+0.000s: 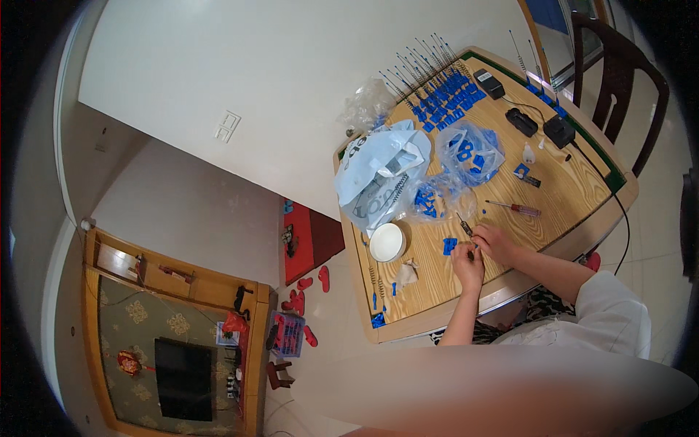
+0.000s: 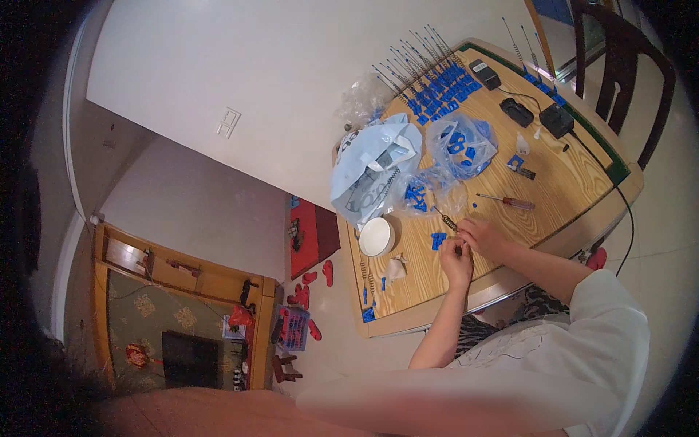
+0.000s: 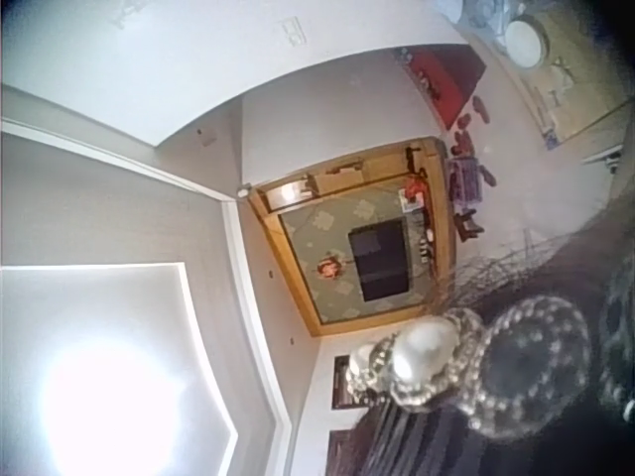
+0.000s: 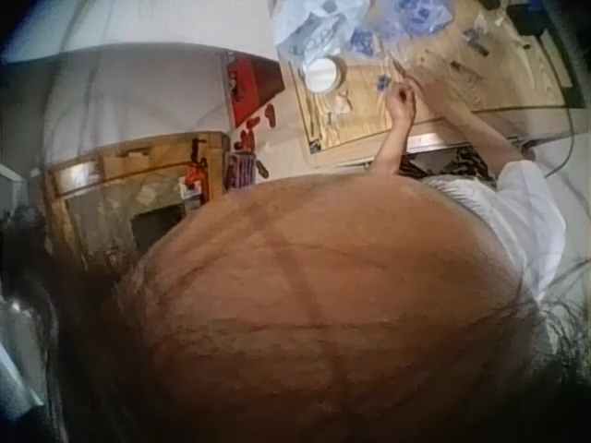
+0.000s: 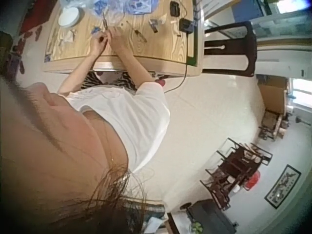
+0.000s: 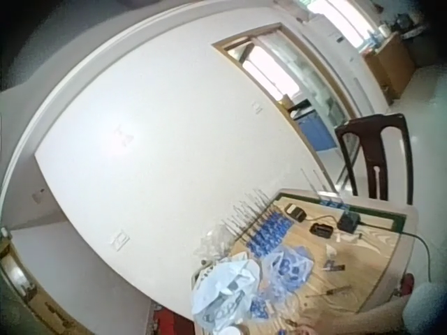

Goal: The person assembles small electronic components by connecting wires to a blue plastic base with a screwdriver.

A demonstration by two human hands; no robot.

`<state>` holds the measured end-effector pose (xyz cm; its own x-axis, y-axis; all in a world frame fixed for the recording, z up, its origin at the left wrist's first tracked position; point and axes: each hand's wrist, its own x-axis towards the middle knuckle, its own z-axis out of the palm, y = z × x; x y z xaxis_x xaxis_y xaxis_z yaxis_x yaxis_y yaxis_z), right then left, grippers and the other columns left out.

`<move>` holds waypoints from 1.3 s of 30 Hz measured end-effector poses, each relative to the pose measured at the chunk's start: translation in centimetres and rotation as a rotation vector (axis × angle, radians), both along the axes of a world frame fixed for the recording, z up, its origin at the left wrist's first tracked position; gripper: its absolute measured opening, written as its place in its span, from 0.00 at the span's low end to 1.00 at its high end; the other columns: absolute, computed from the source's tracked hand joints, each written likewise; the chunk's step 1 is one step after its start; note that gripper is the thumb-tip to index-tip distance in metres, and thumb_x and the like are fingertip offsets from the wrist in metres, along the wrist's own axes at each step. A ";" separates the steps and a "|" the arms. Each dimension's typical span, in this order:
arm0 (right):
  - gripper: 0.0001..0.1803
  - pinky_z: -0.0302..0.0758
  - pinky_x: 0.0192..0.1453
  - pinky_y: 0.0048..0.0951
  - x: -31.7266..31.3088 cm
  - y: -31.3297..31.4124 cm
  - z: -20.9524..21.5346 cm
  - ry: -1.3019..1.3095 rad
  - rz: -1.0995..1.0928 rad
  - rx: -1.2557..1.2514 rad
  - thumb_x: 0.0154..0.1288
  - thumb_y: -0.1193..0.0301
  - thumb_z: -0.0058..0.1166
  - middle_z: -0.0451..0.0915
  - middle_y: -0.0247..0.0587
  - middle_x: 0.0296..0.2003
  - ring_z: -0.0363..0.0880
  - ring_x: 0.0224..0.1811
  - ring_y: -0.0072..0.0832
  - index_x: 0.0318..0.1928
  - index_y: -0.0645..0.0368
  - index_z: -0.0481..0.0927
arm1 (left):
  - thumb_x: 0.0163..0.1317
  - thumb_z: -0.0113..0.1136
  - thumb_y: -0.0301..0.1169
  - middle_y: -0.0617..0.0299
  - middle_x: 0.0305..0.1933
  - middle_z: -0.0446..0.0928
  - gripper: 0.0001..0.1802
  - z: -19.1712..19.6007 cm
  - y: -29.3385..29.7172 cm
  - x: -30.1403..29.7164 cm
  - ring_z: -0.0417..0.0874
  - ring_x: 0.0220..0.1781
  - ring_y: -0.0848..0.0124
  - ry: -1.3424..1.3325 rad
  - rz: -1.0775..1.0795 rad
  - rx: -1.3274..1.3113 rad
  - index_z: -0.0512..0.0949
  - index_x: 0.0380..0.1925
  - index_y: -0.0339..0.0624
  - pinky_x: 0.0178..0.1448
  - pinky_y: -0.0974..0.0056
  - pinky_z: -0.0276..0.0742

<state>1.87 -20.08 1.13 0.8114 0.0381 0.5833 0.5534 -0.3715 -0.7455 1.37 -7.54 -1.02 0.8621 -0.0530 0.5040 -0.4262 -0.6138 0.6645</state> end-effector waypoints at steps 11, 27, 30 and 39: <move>0.05 0.68 0.33 0.39 -0.1 -0.1 0.3 0.015 0.011 -0.018 0.58 0.77 0.50 0.71 0.48 0.29 0.72 0.32 0.47 0.34 0.63 0.70 | 0.45 0.64 0.19 0.56 0.30 0.73 0.09 0.2 0.0 -0.1 0.72 0.35 0.57 0.019 0.004 0.004 0.72 0.23 0.39 0.41 0.59 0.68; 0.05 0.68 0.33 0.39 0.0 -0.2 0.1 -0.013 0.003 -0.034 0.58 0.76 0.51 0.71 0.48 0.28 0.72 0.31 0.47 0.34 0.62 0.70 | 0.45 0.64 0.20 0.56 0.30 0.73 0.08 0.4 -0.1 -0.2 0.72 0.35 0.58 0.031 0.010 0.016 0.73 0.23 0.39 0.41 0.59 0.68; 0.05 0.68 0.32 0.40 0.0 -0.1 0.2 -0.009 -0.016 -0.058 0.58 0.76 0.51 0.71 0.48 0.28 0.72 0.31 0.47 0.33 0.62 0.70 | 0.45 0.64 0.20 0.56 0.30 0.73 0.08 0.2 0.0 -0.1 0.72 0.35 0.58 0.015 0.011 0.016 0.73 0.23 0.39 0.41 0.59 0.68; 0.05 0.68 0.33 0.41 -0.1 -0.2 0.5 -0.001 -0.010 -0.047 0.58 0.75 0.51 0.70 0.48 0.28 0.72 0.31 0.47 0.33 0.62 0.70 | 0.45 0.64 0.20 0.56 0.29 0.73 0.09 0.2 -0.1 -0.1 0.72 0.34 0.58 0.003 0.010 0.007 0.72 0.23 0.39 0.40 0.59 0.68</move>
<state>1.73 -20.24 1.60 0.8114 0.0572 0.5817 0.5499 -0.4122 -0.7265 1.28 -7.61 -0.86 0.8643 -0.0484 0.5006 -0.4180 -0.6227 0.6614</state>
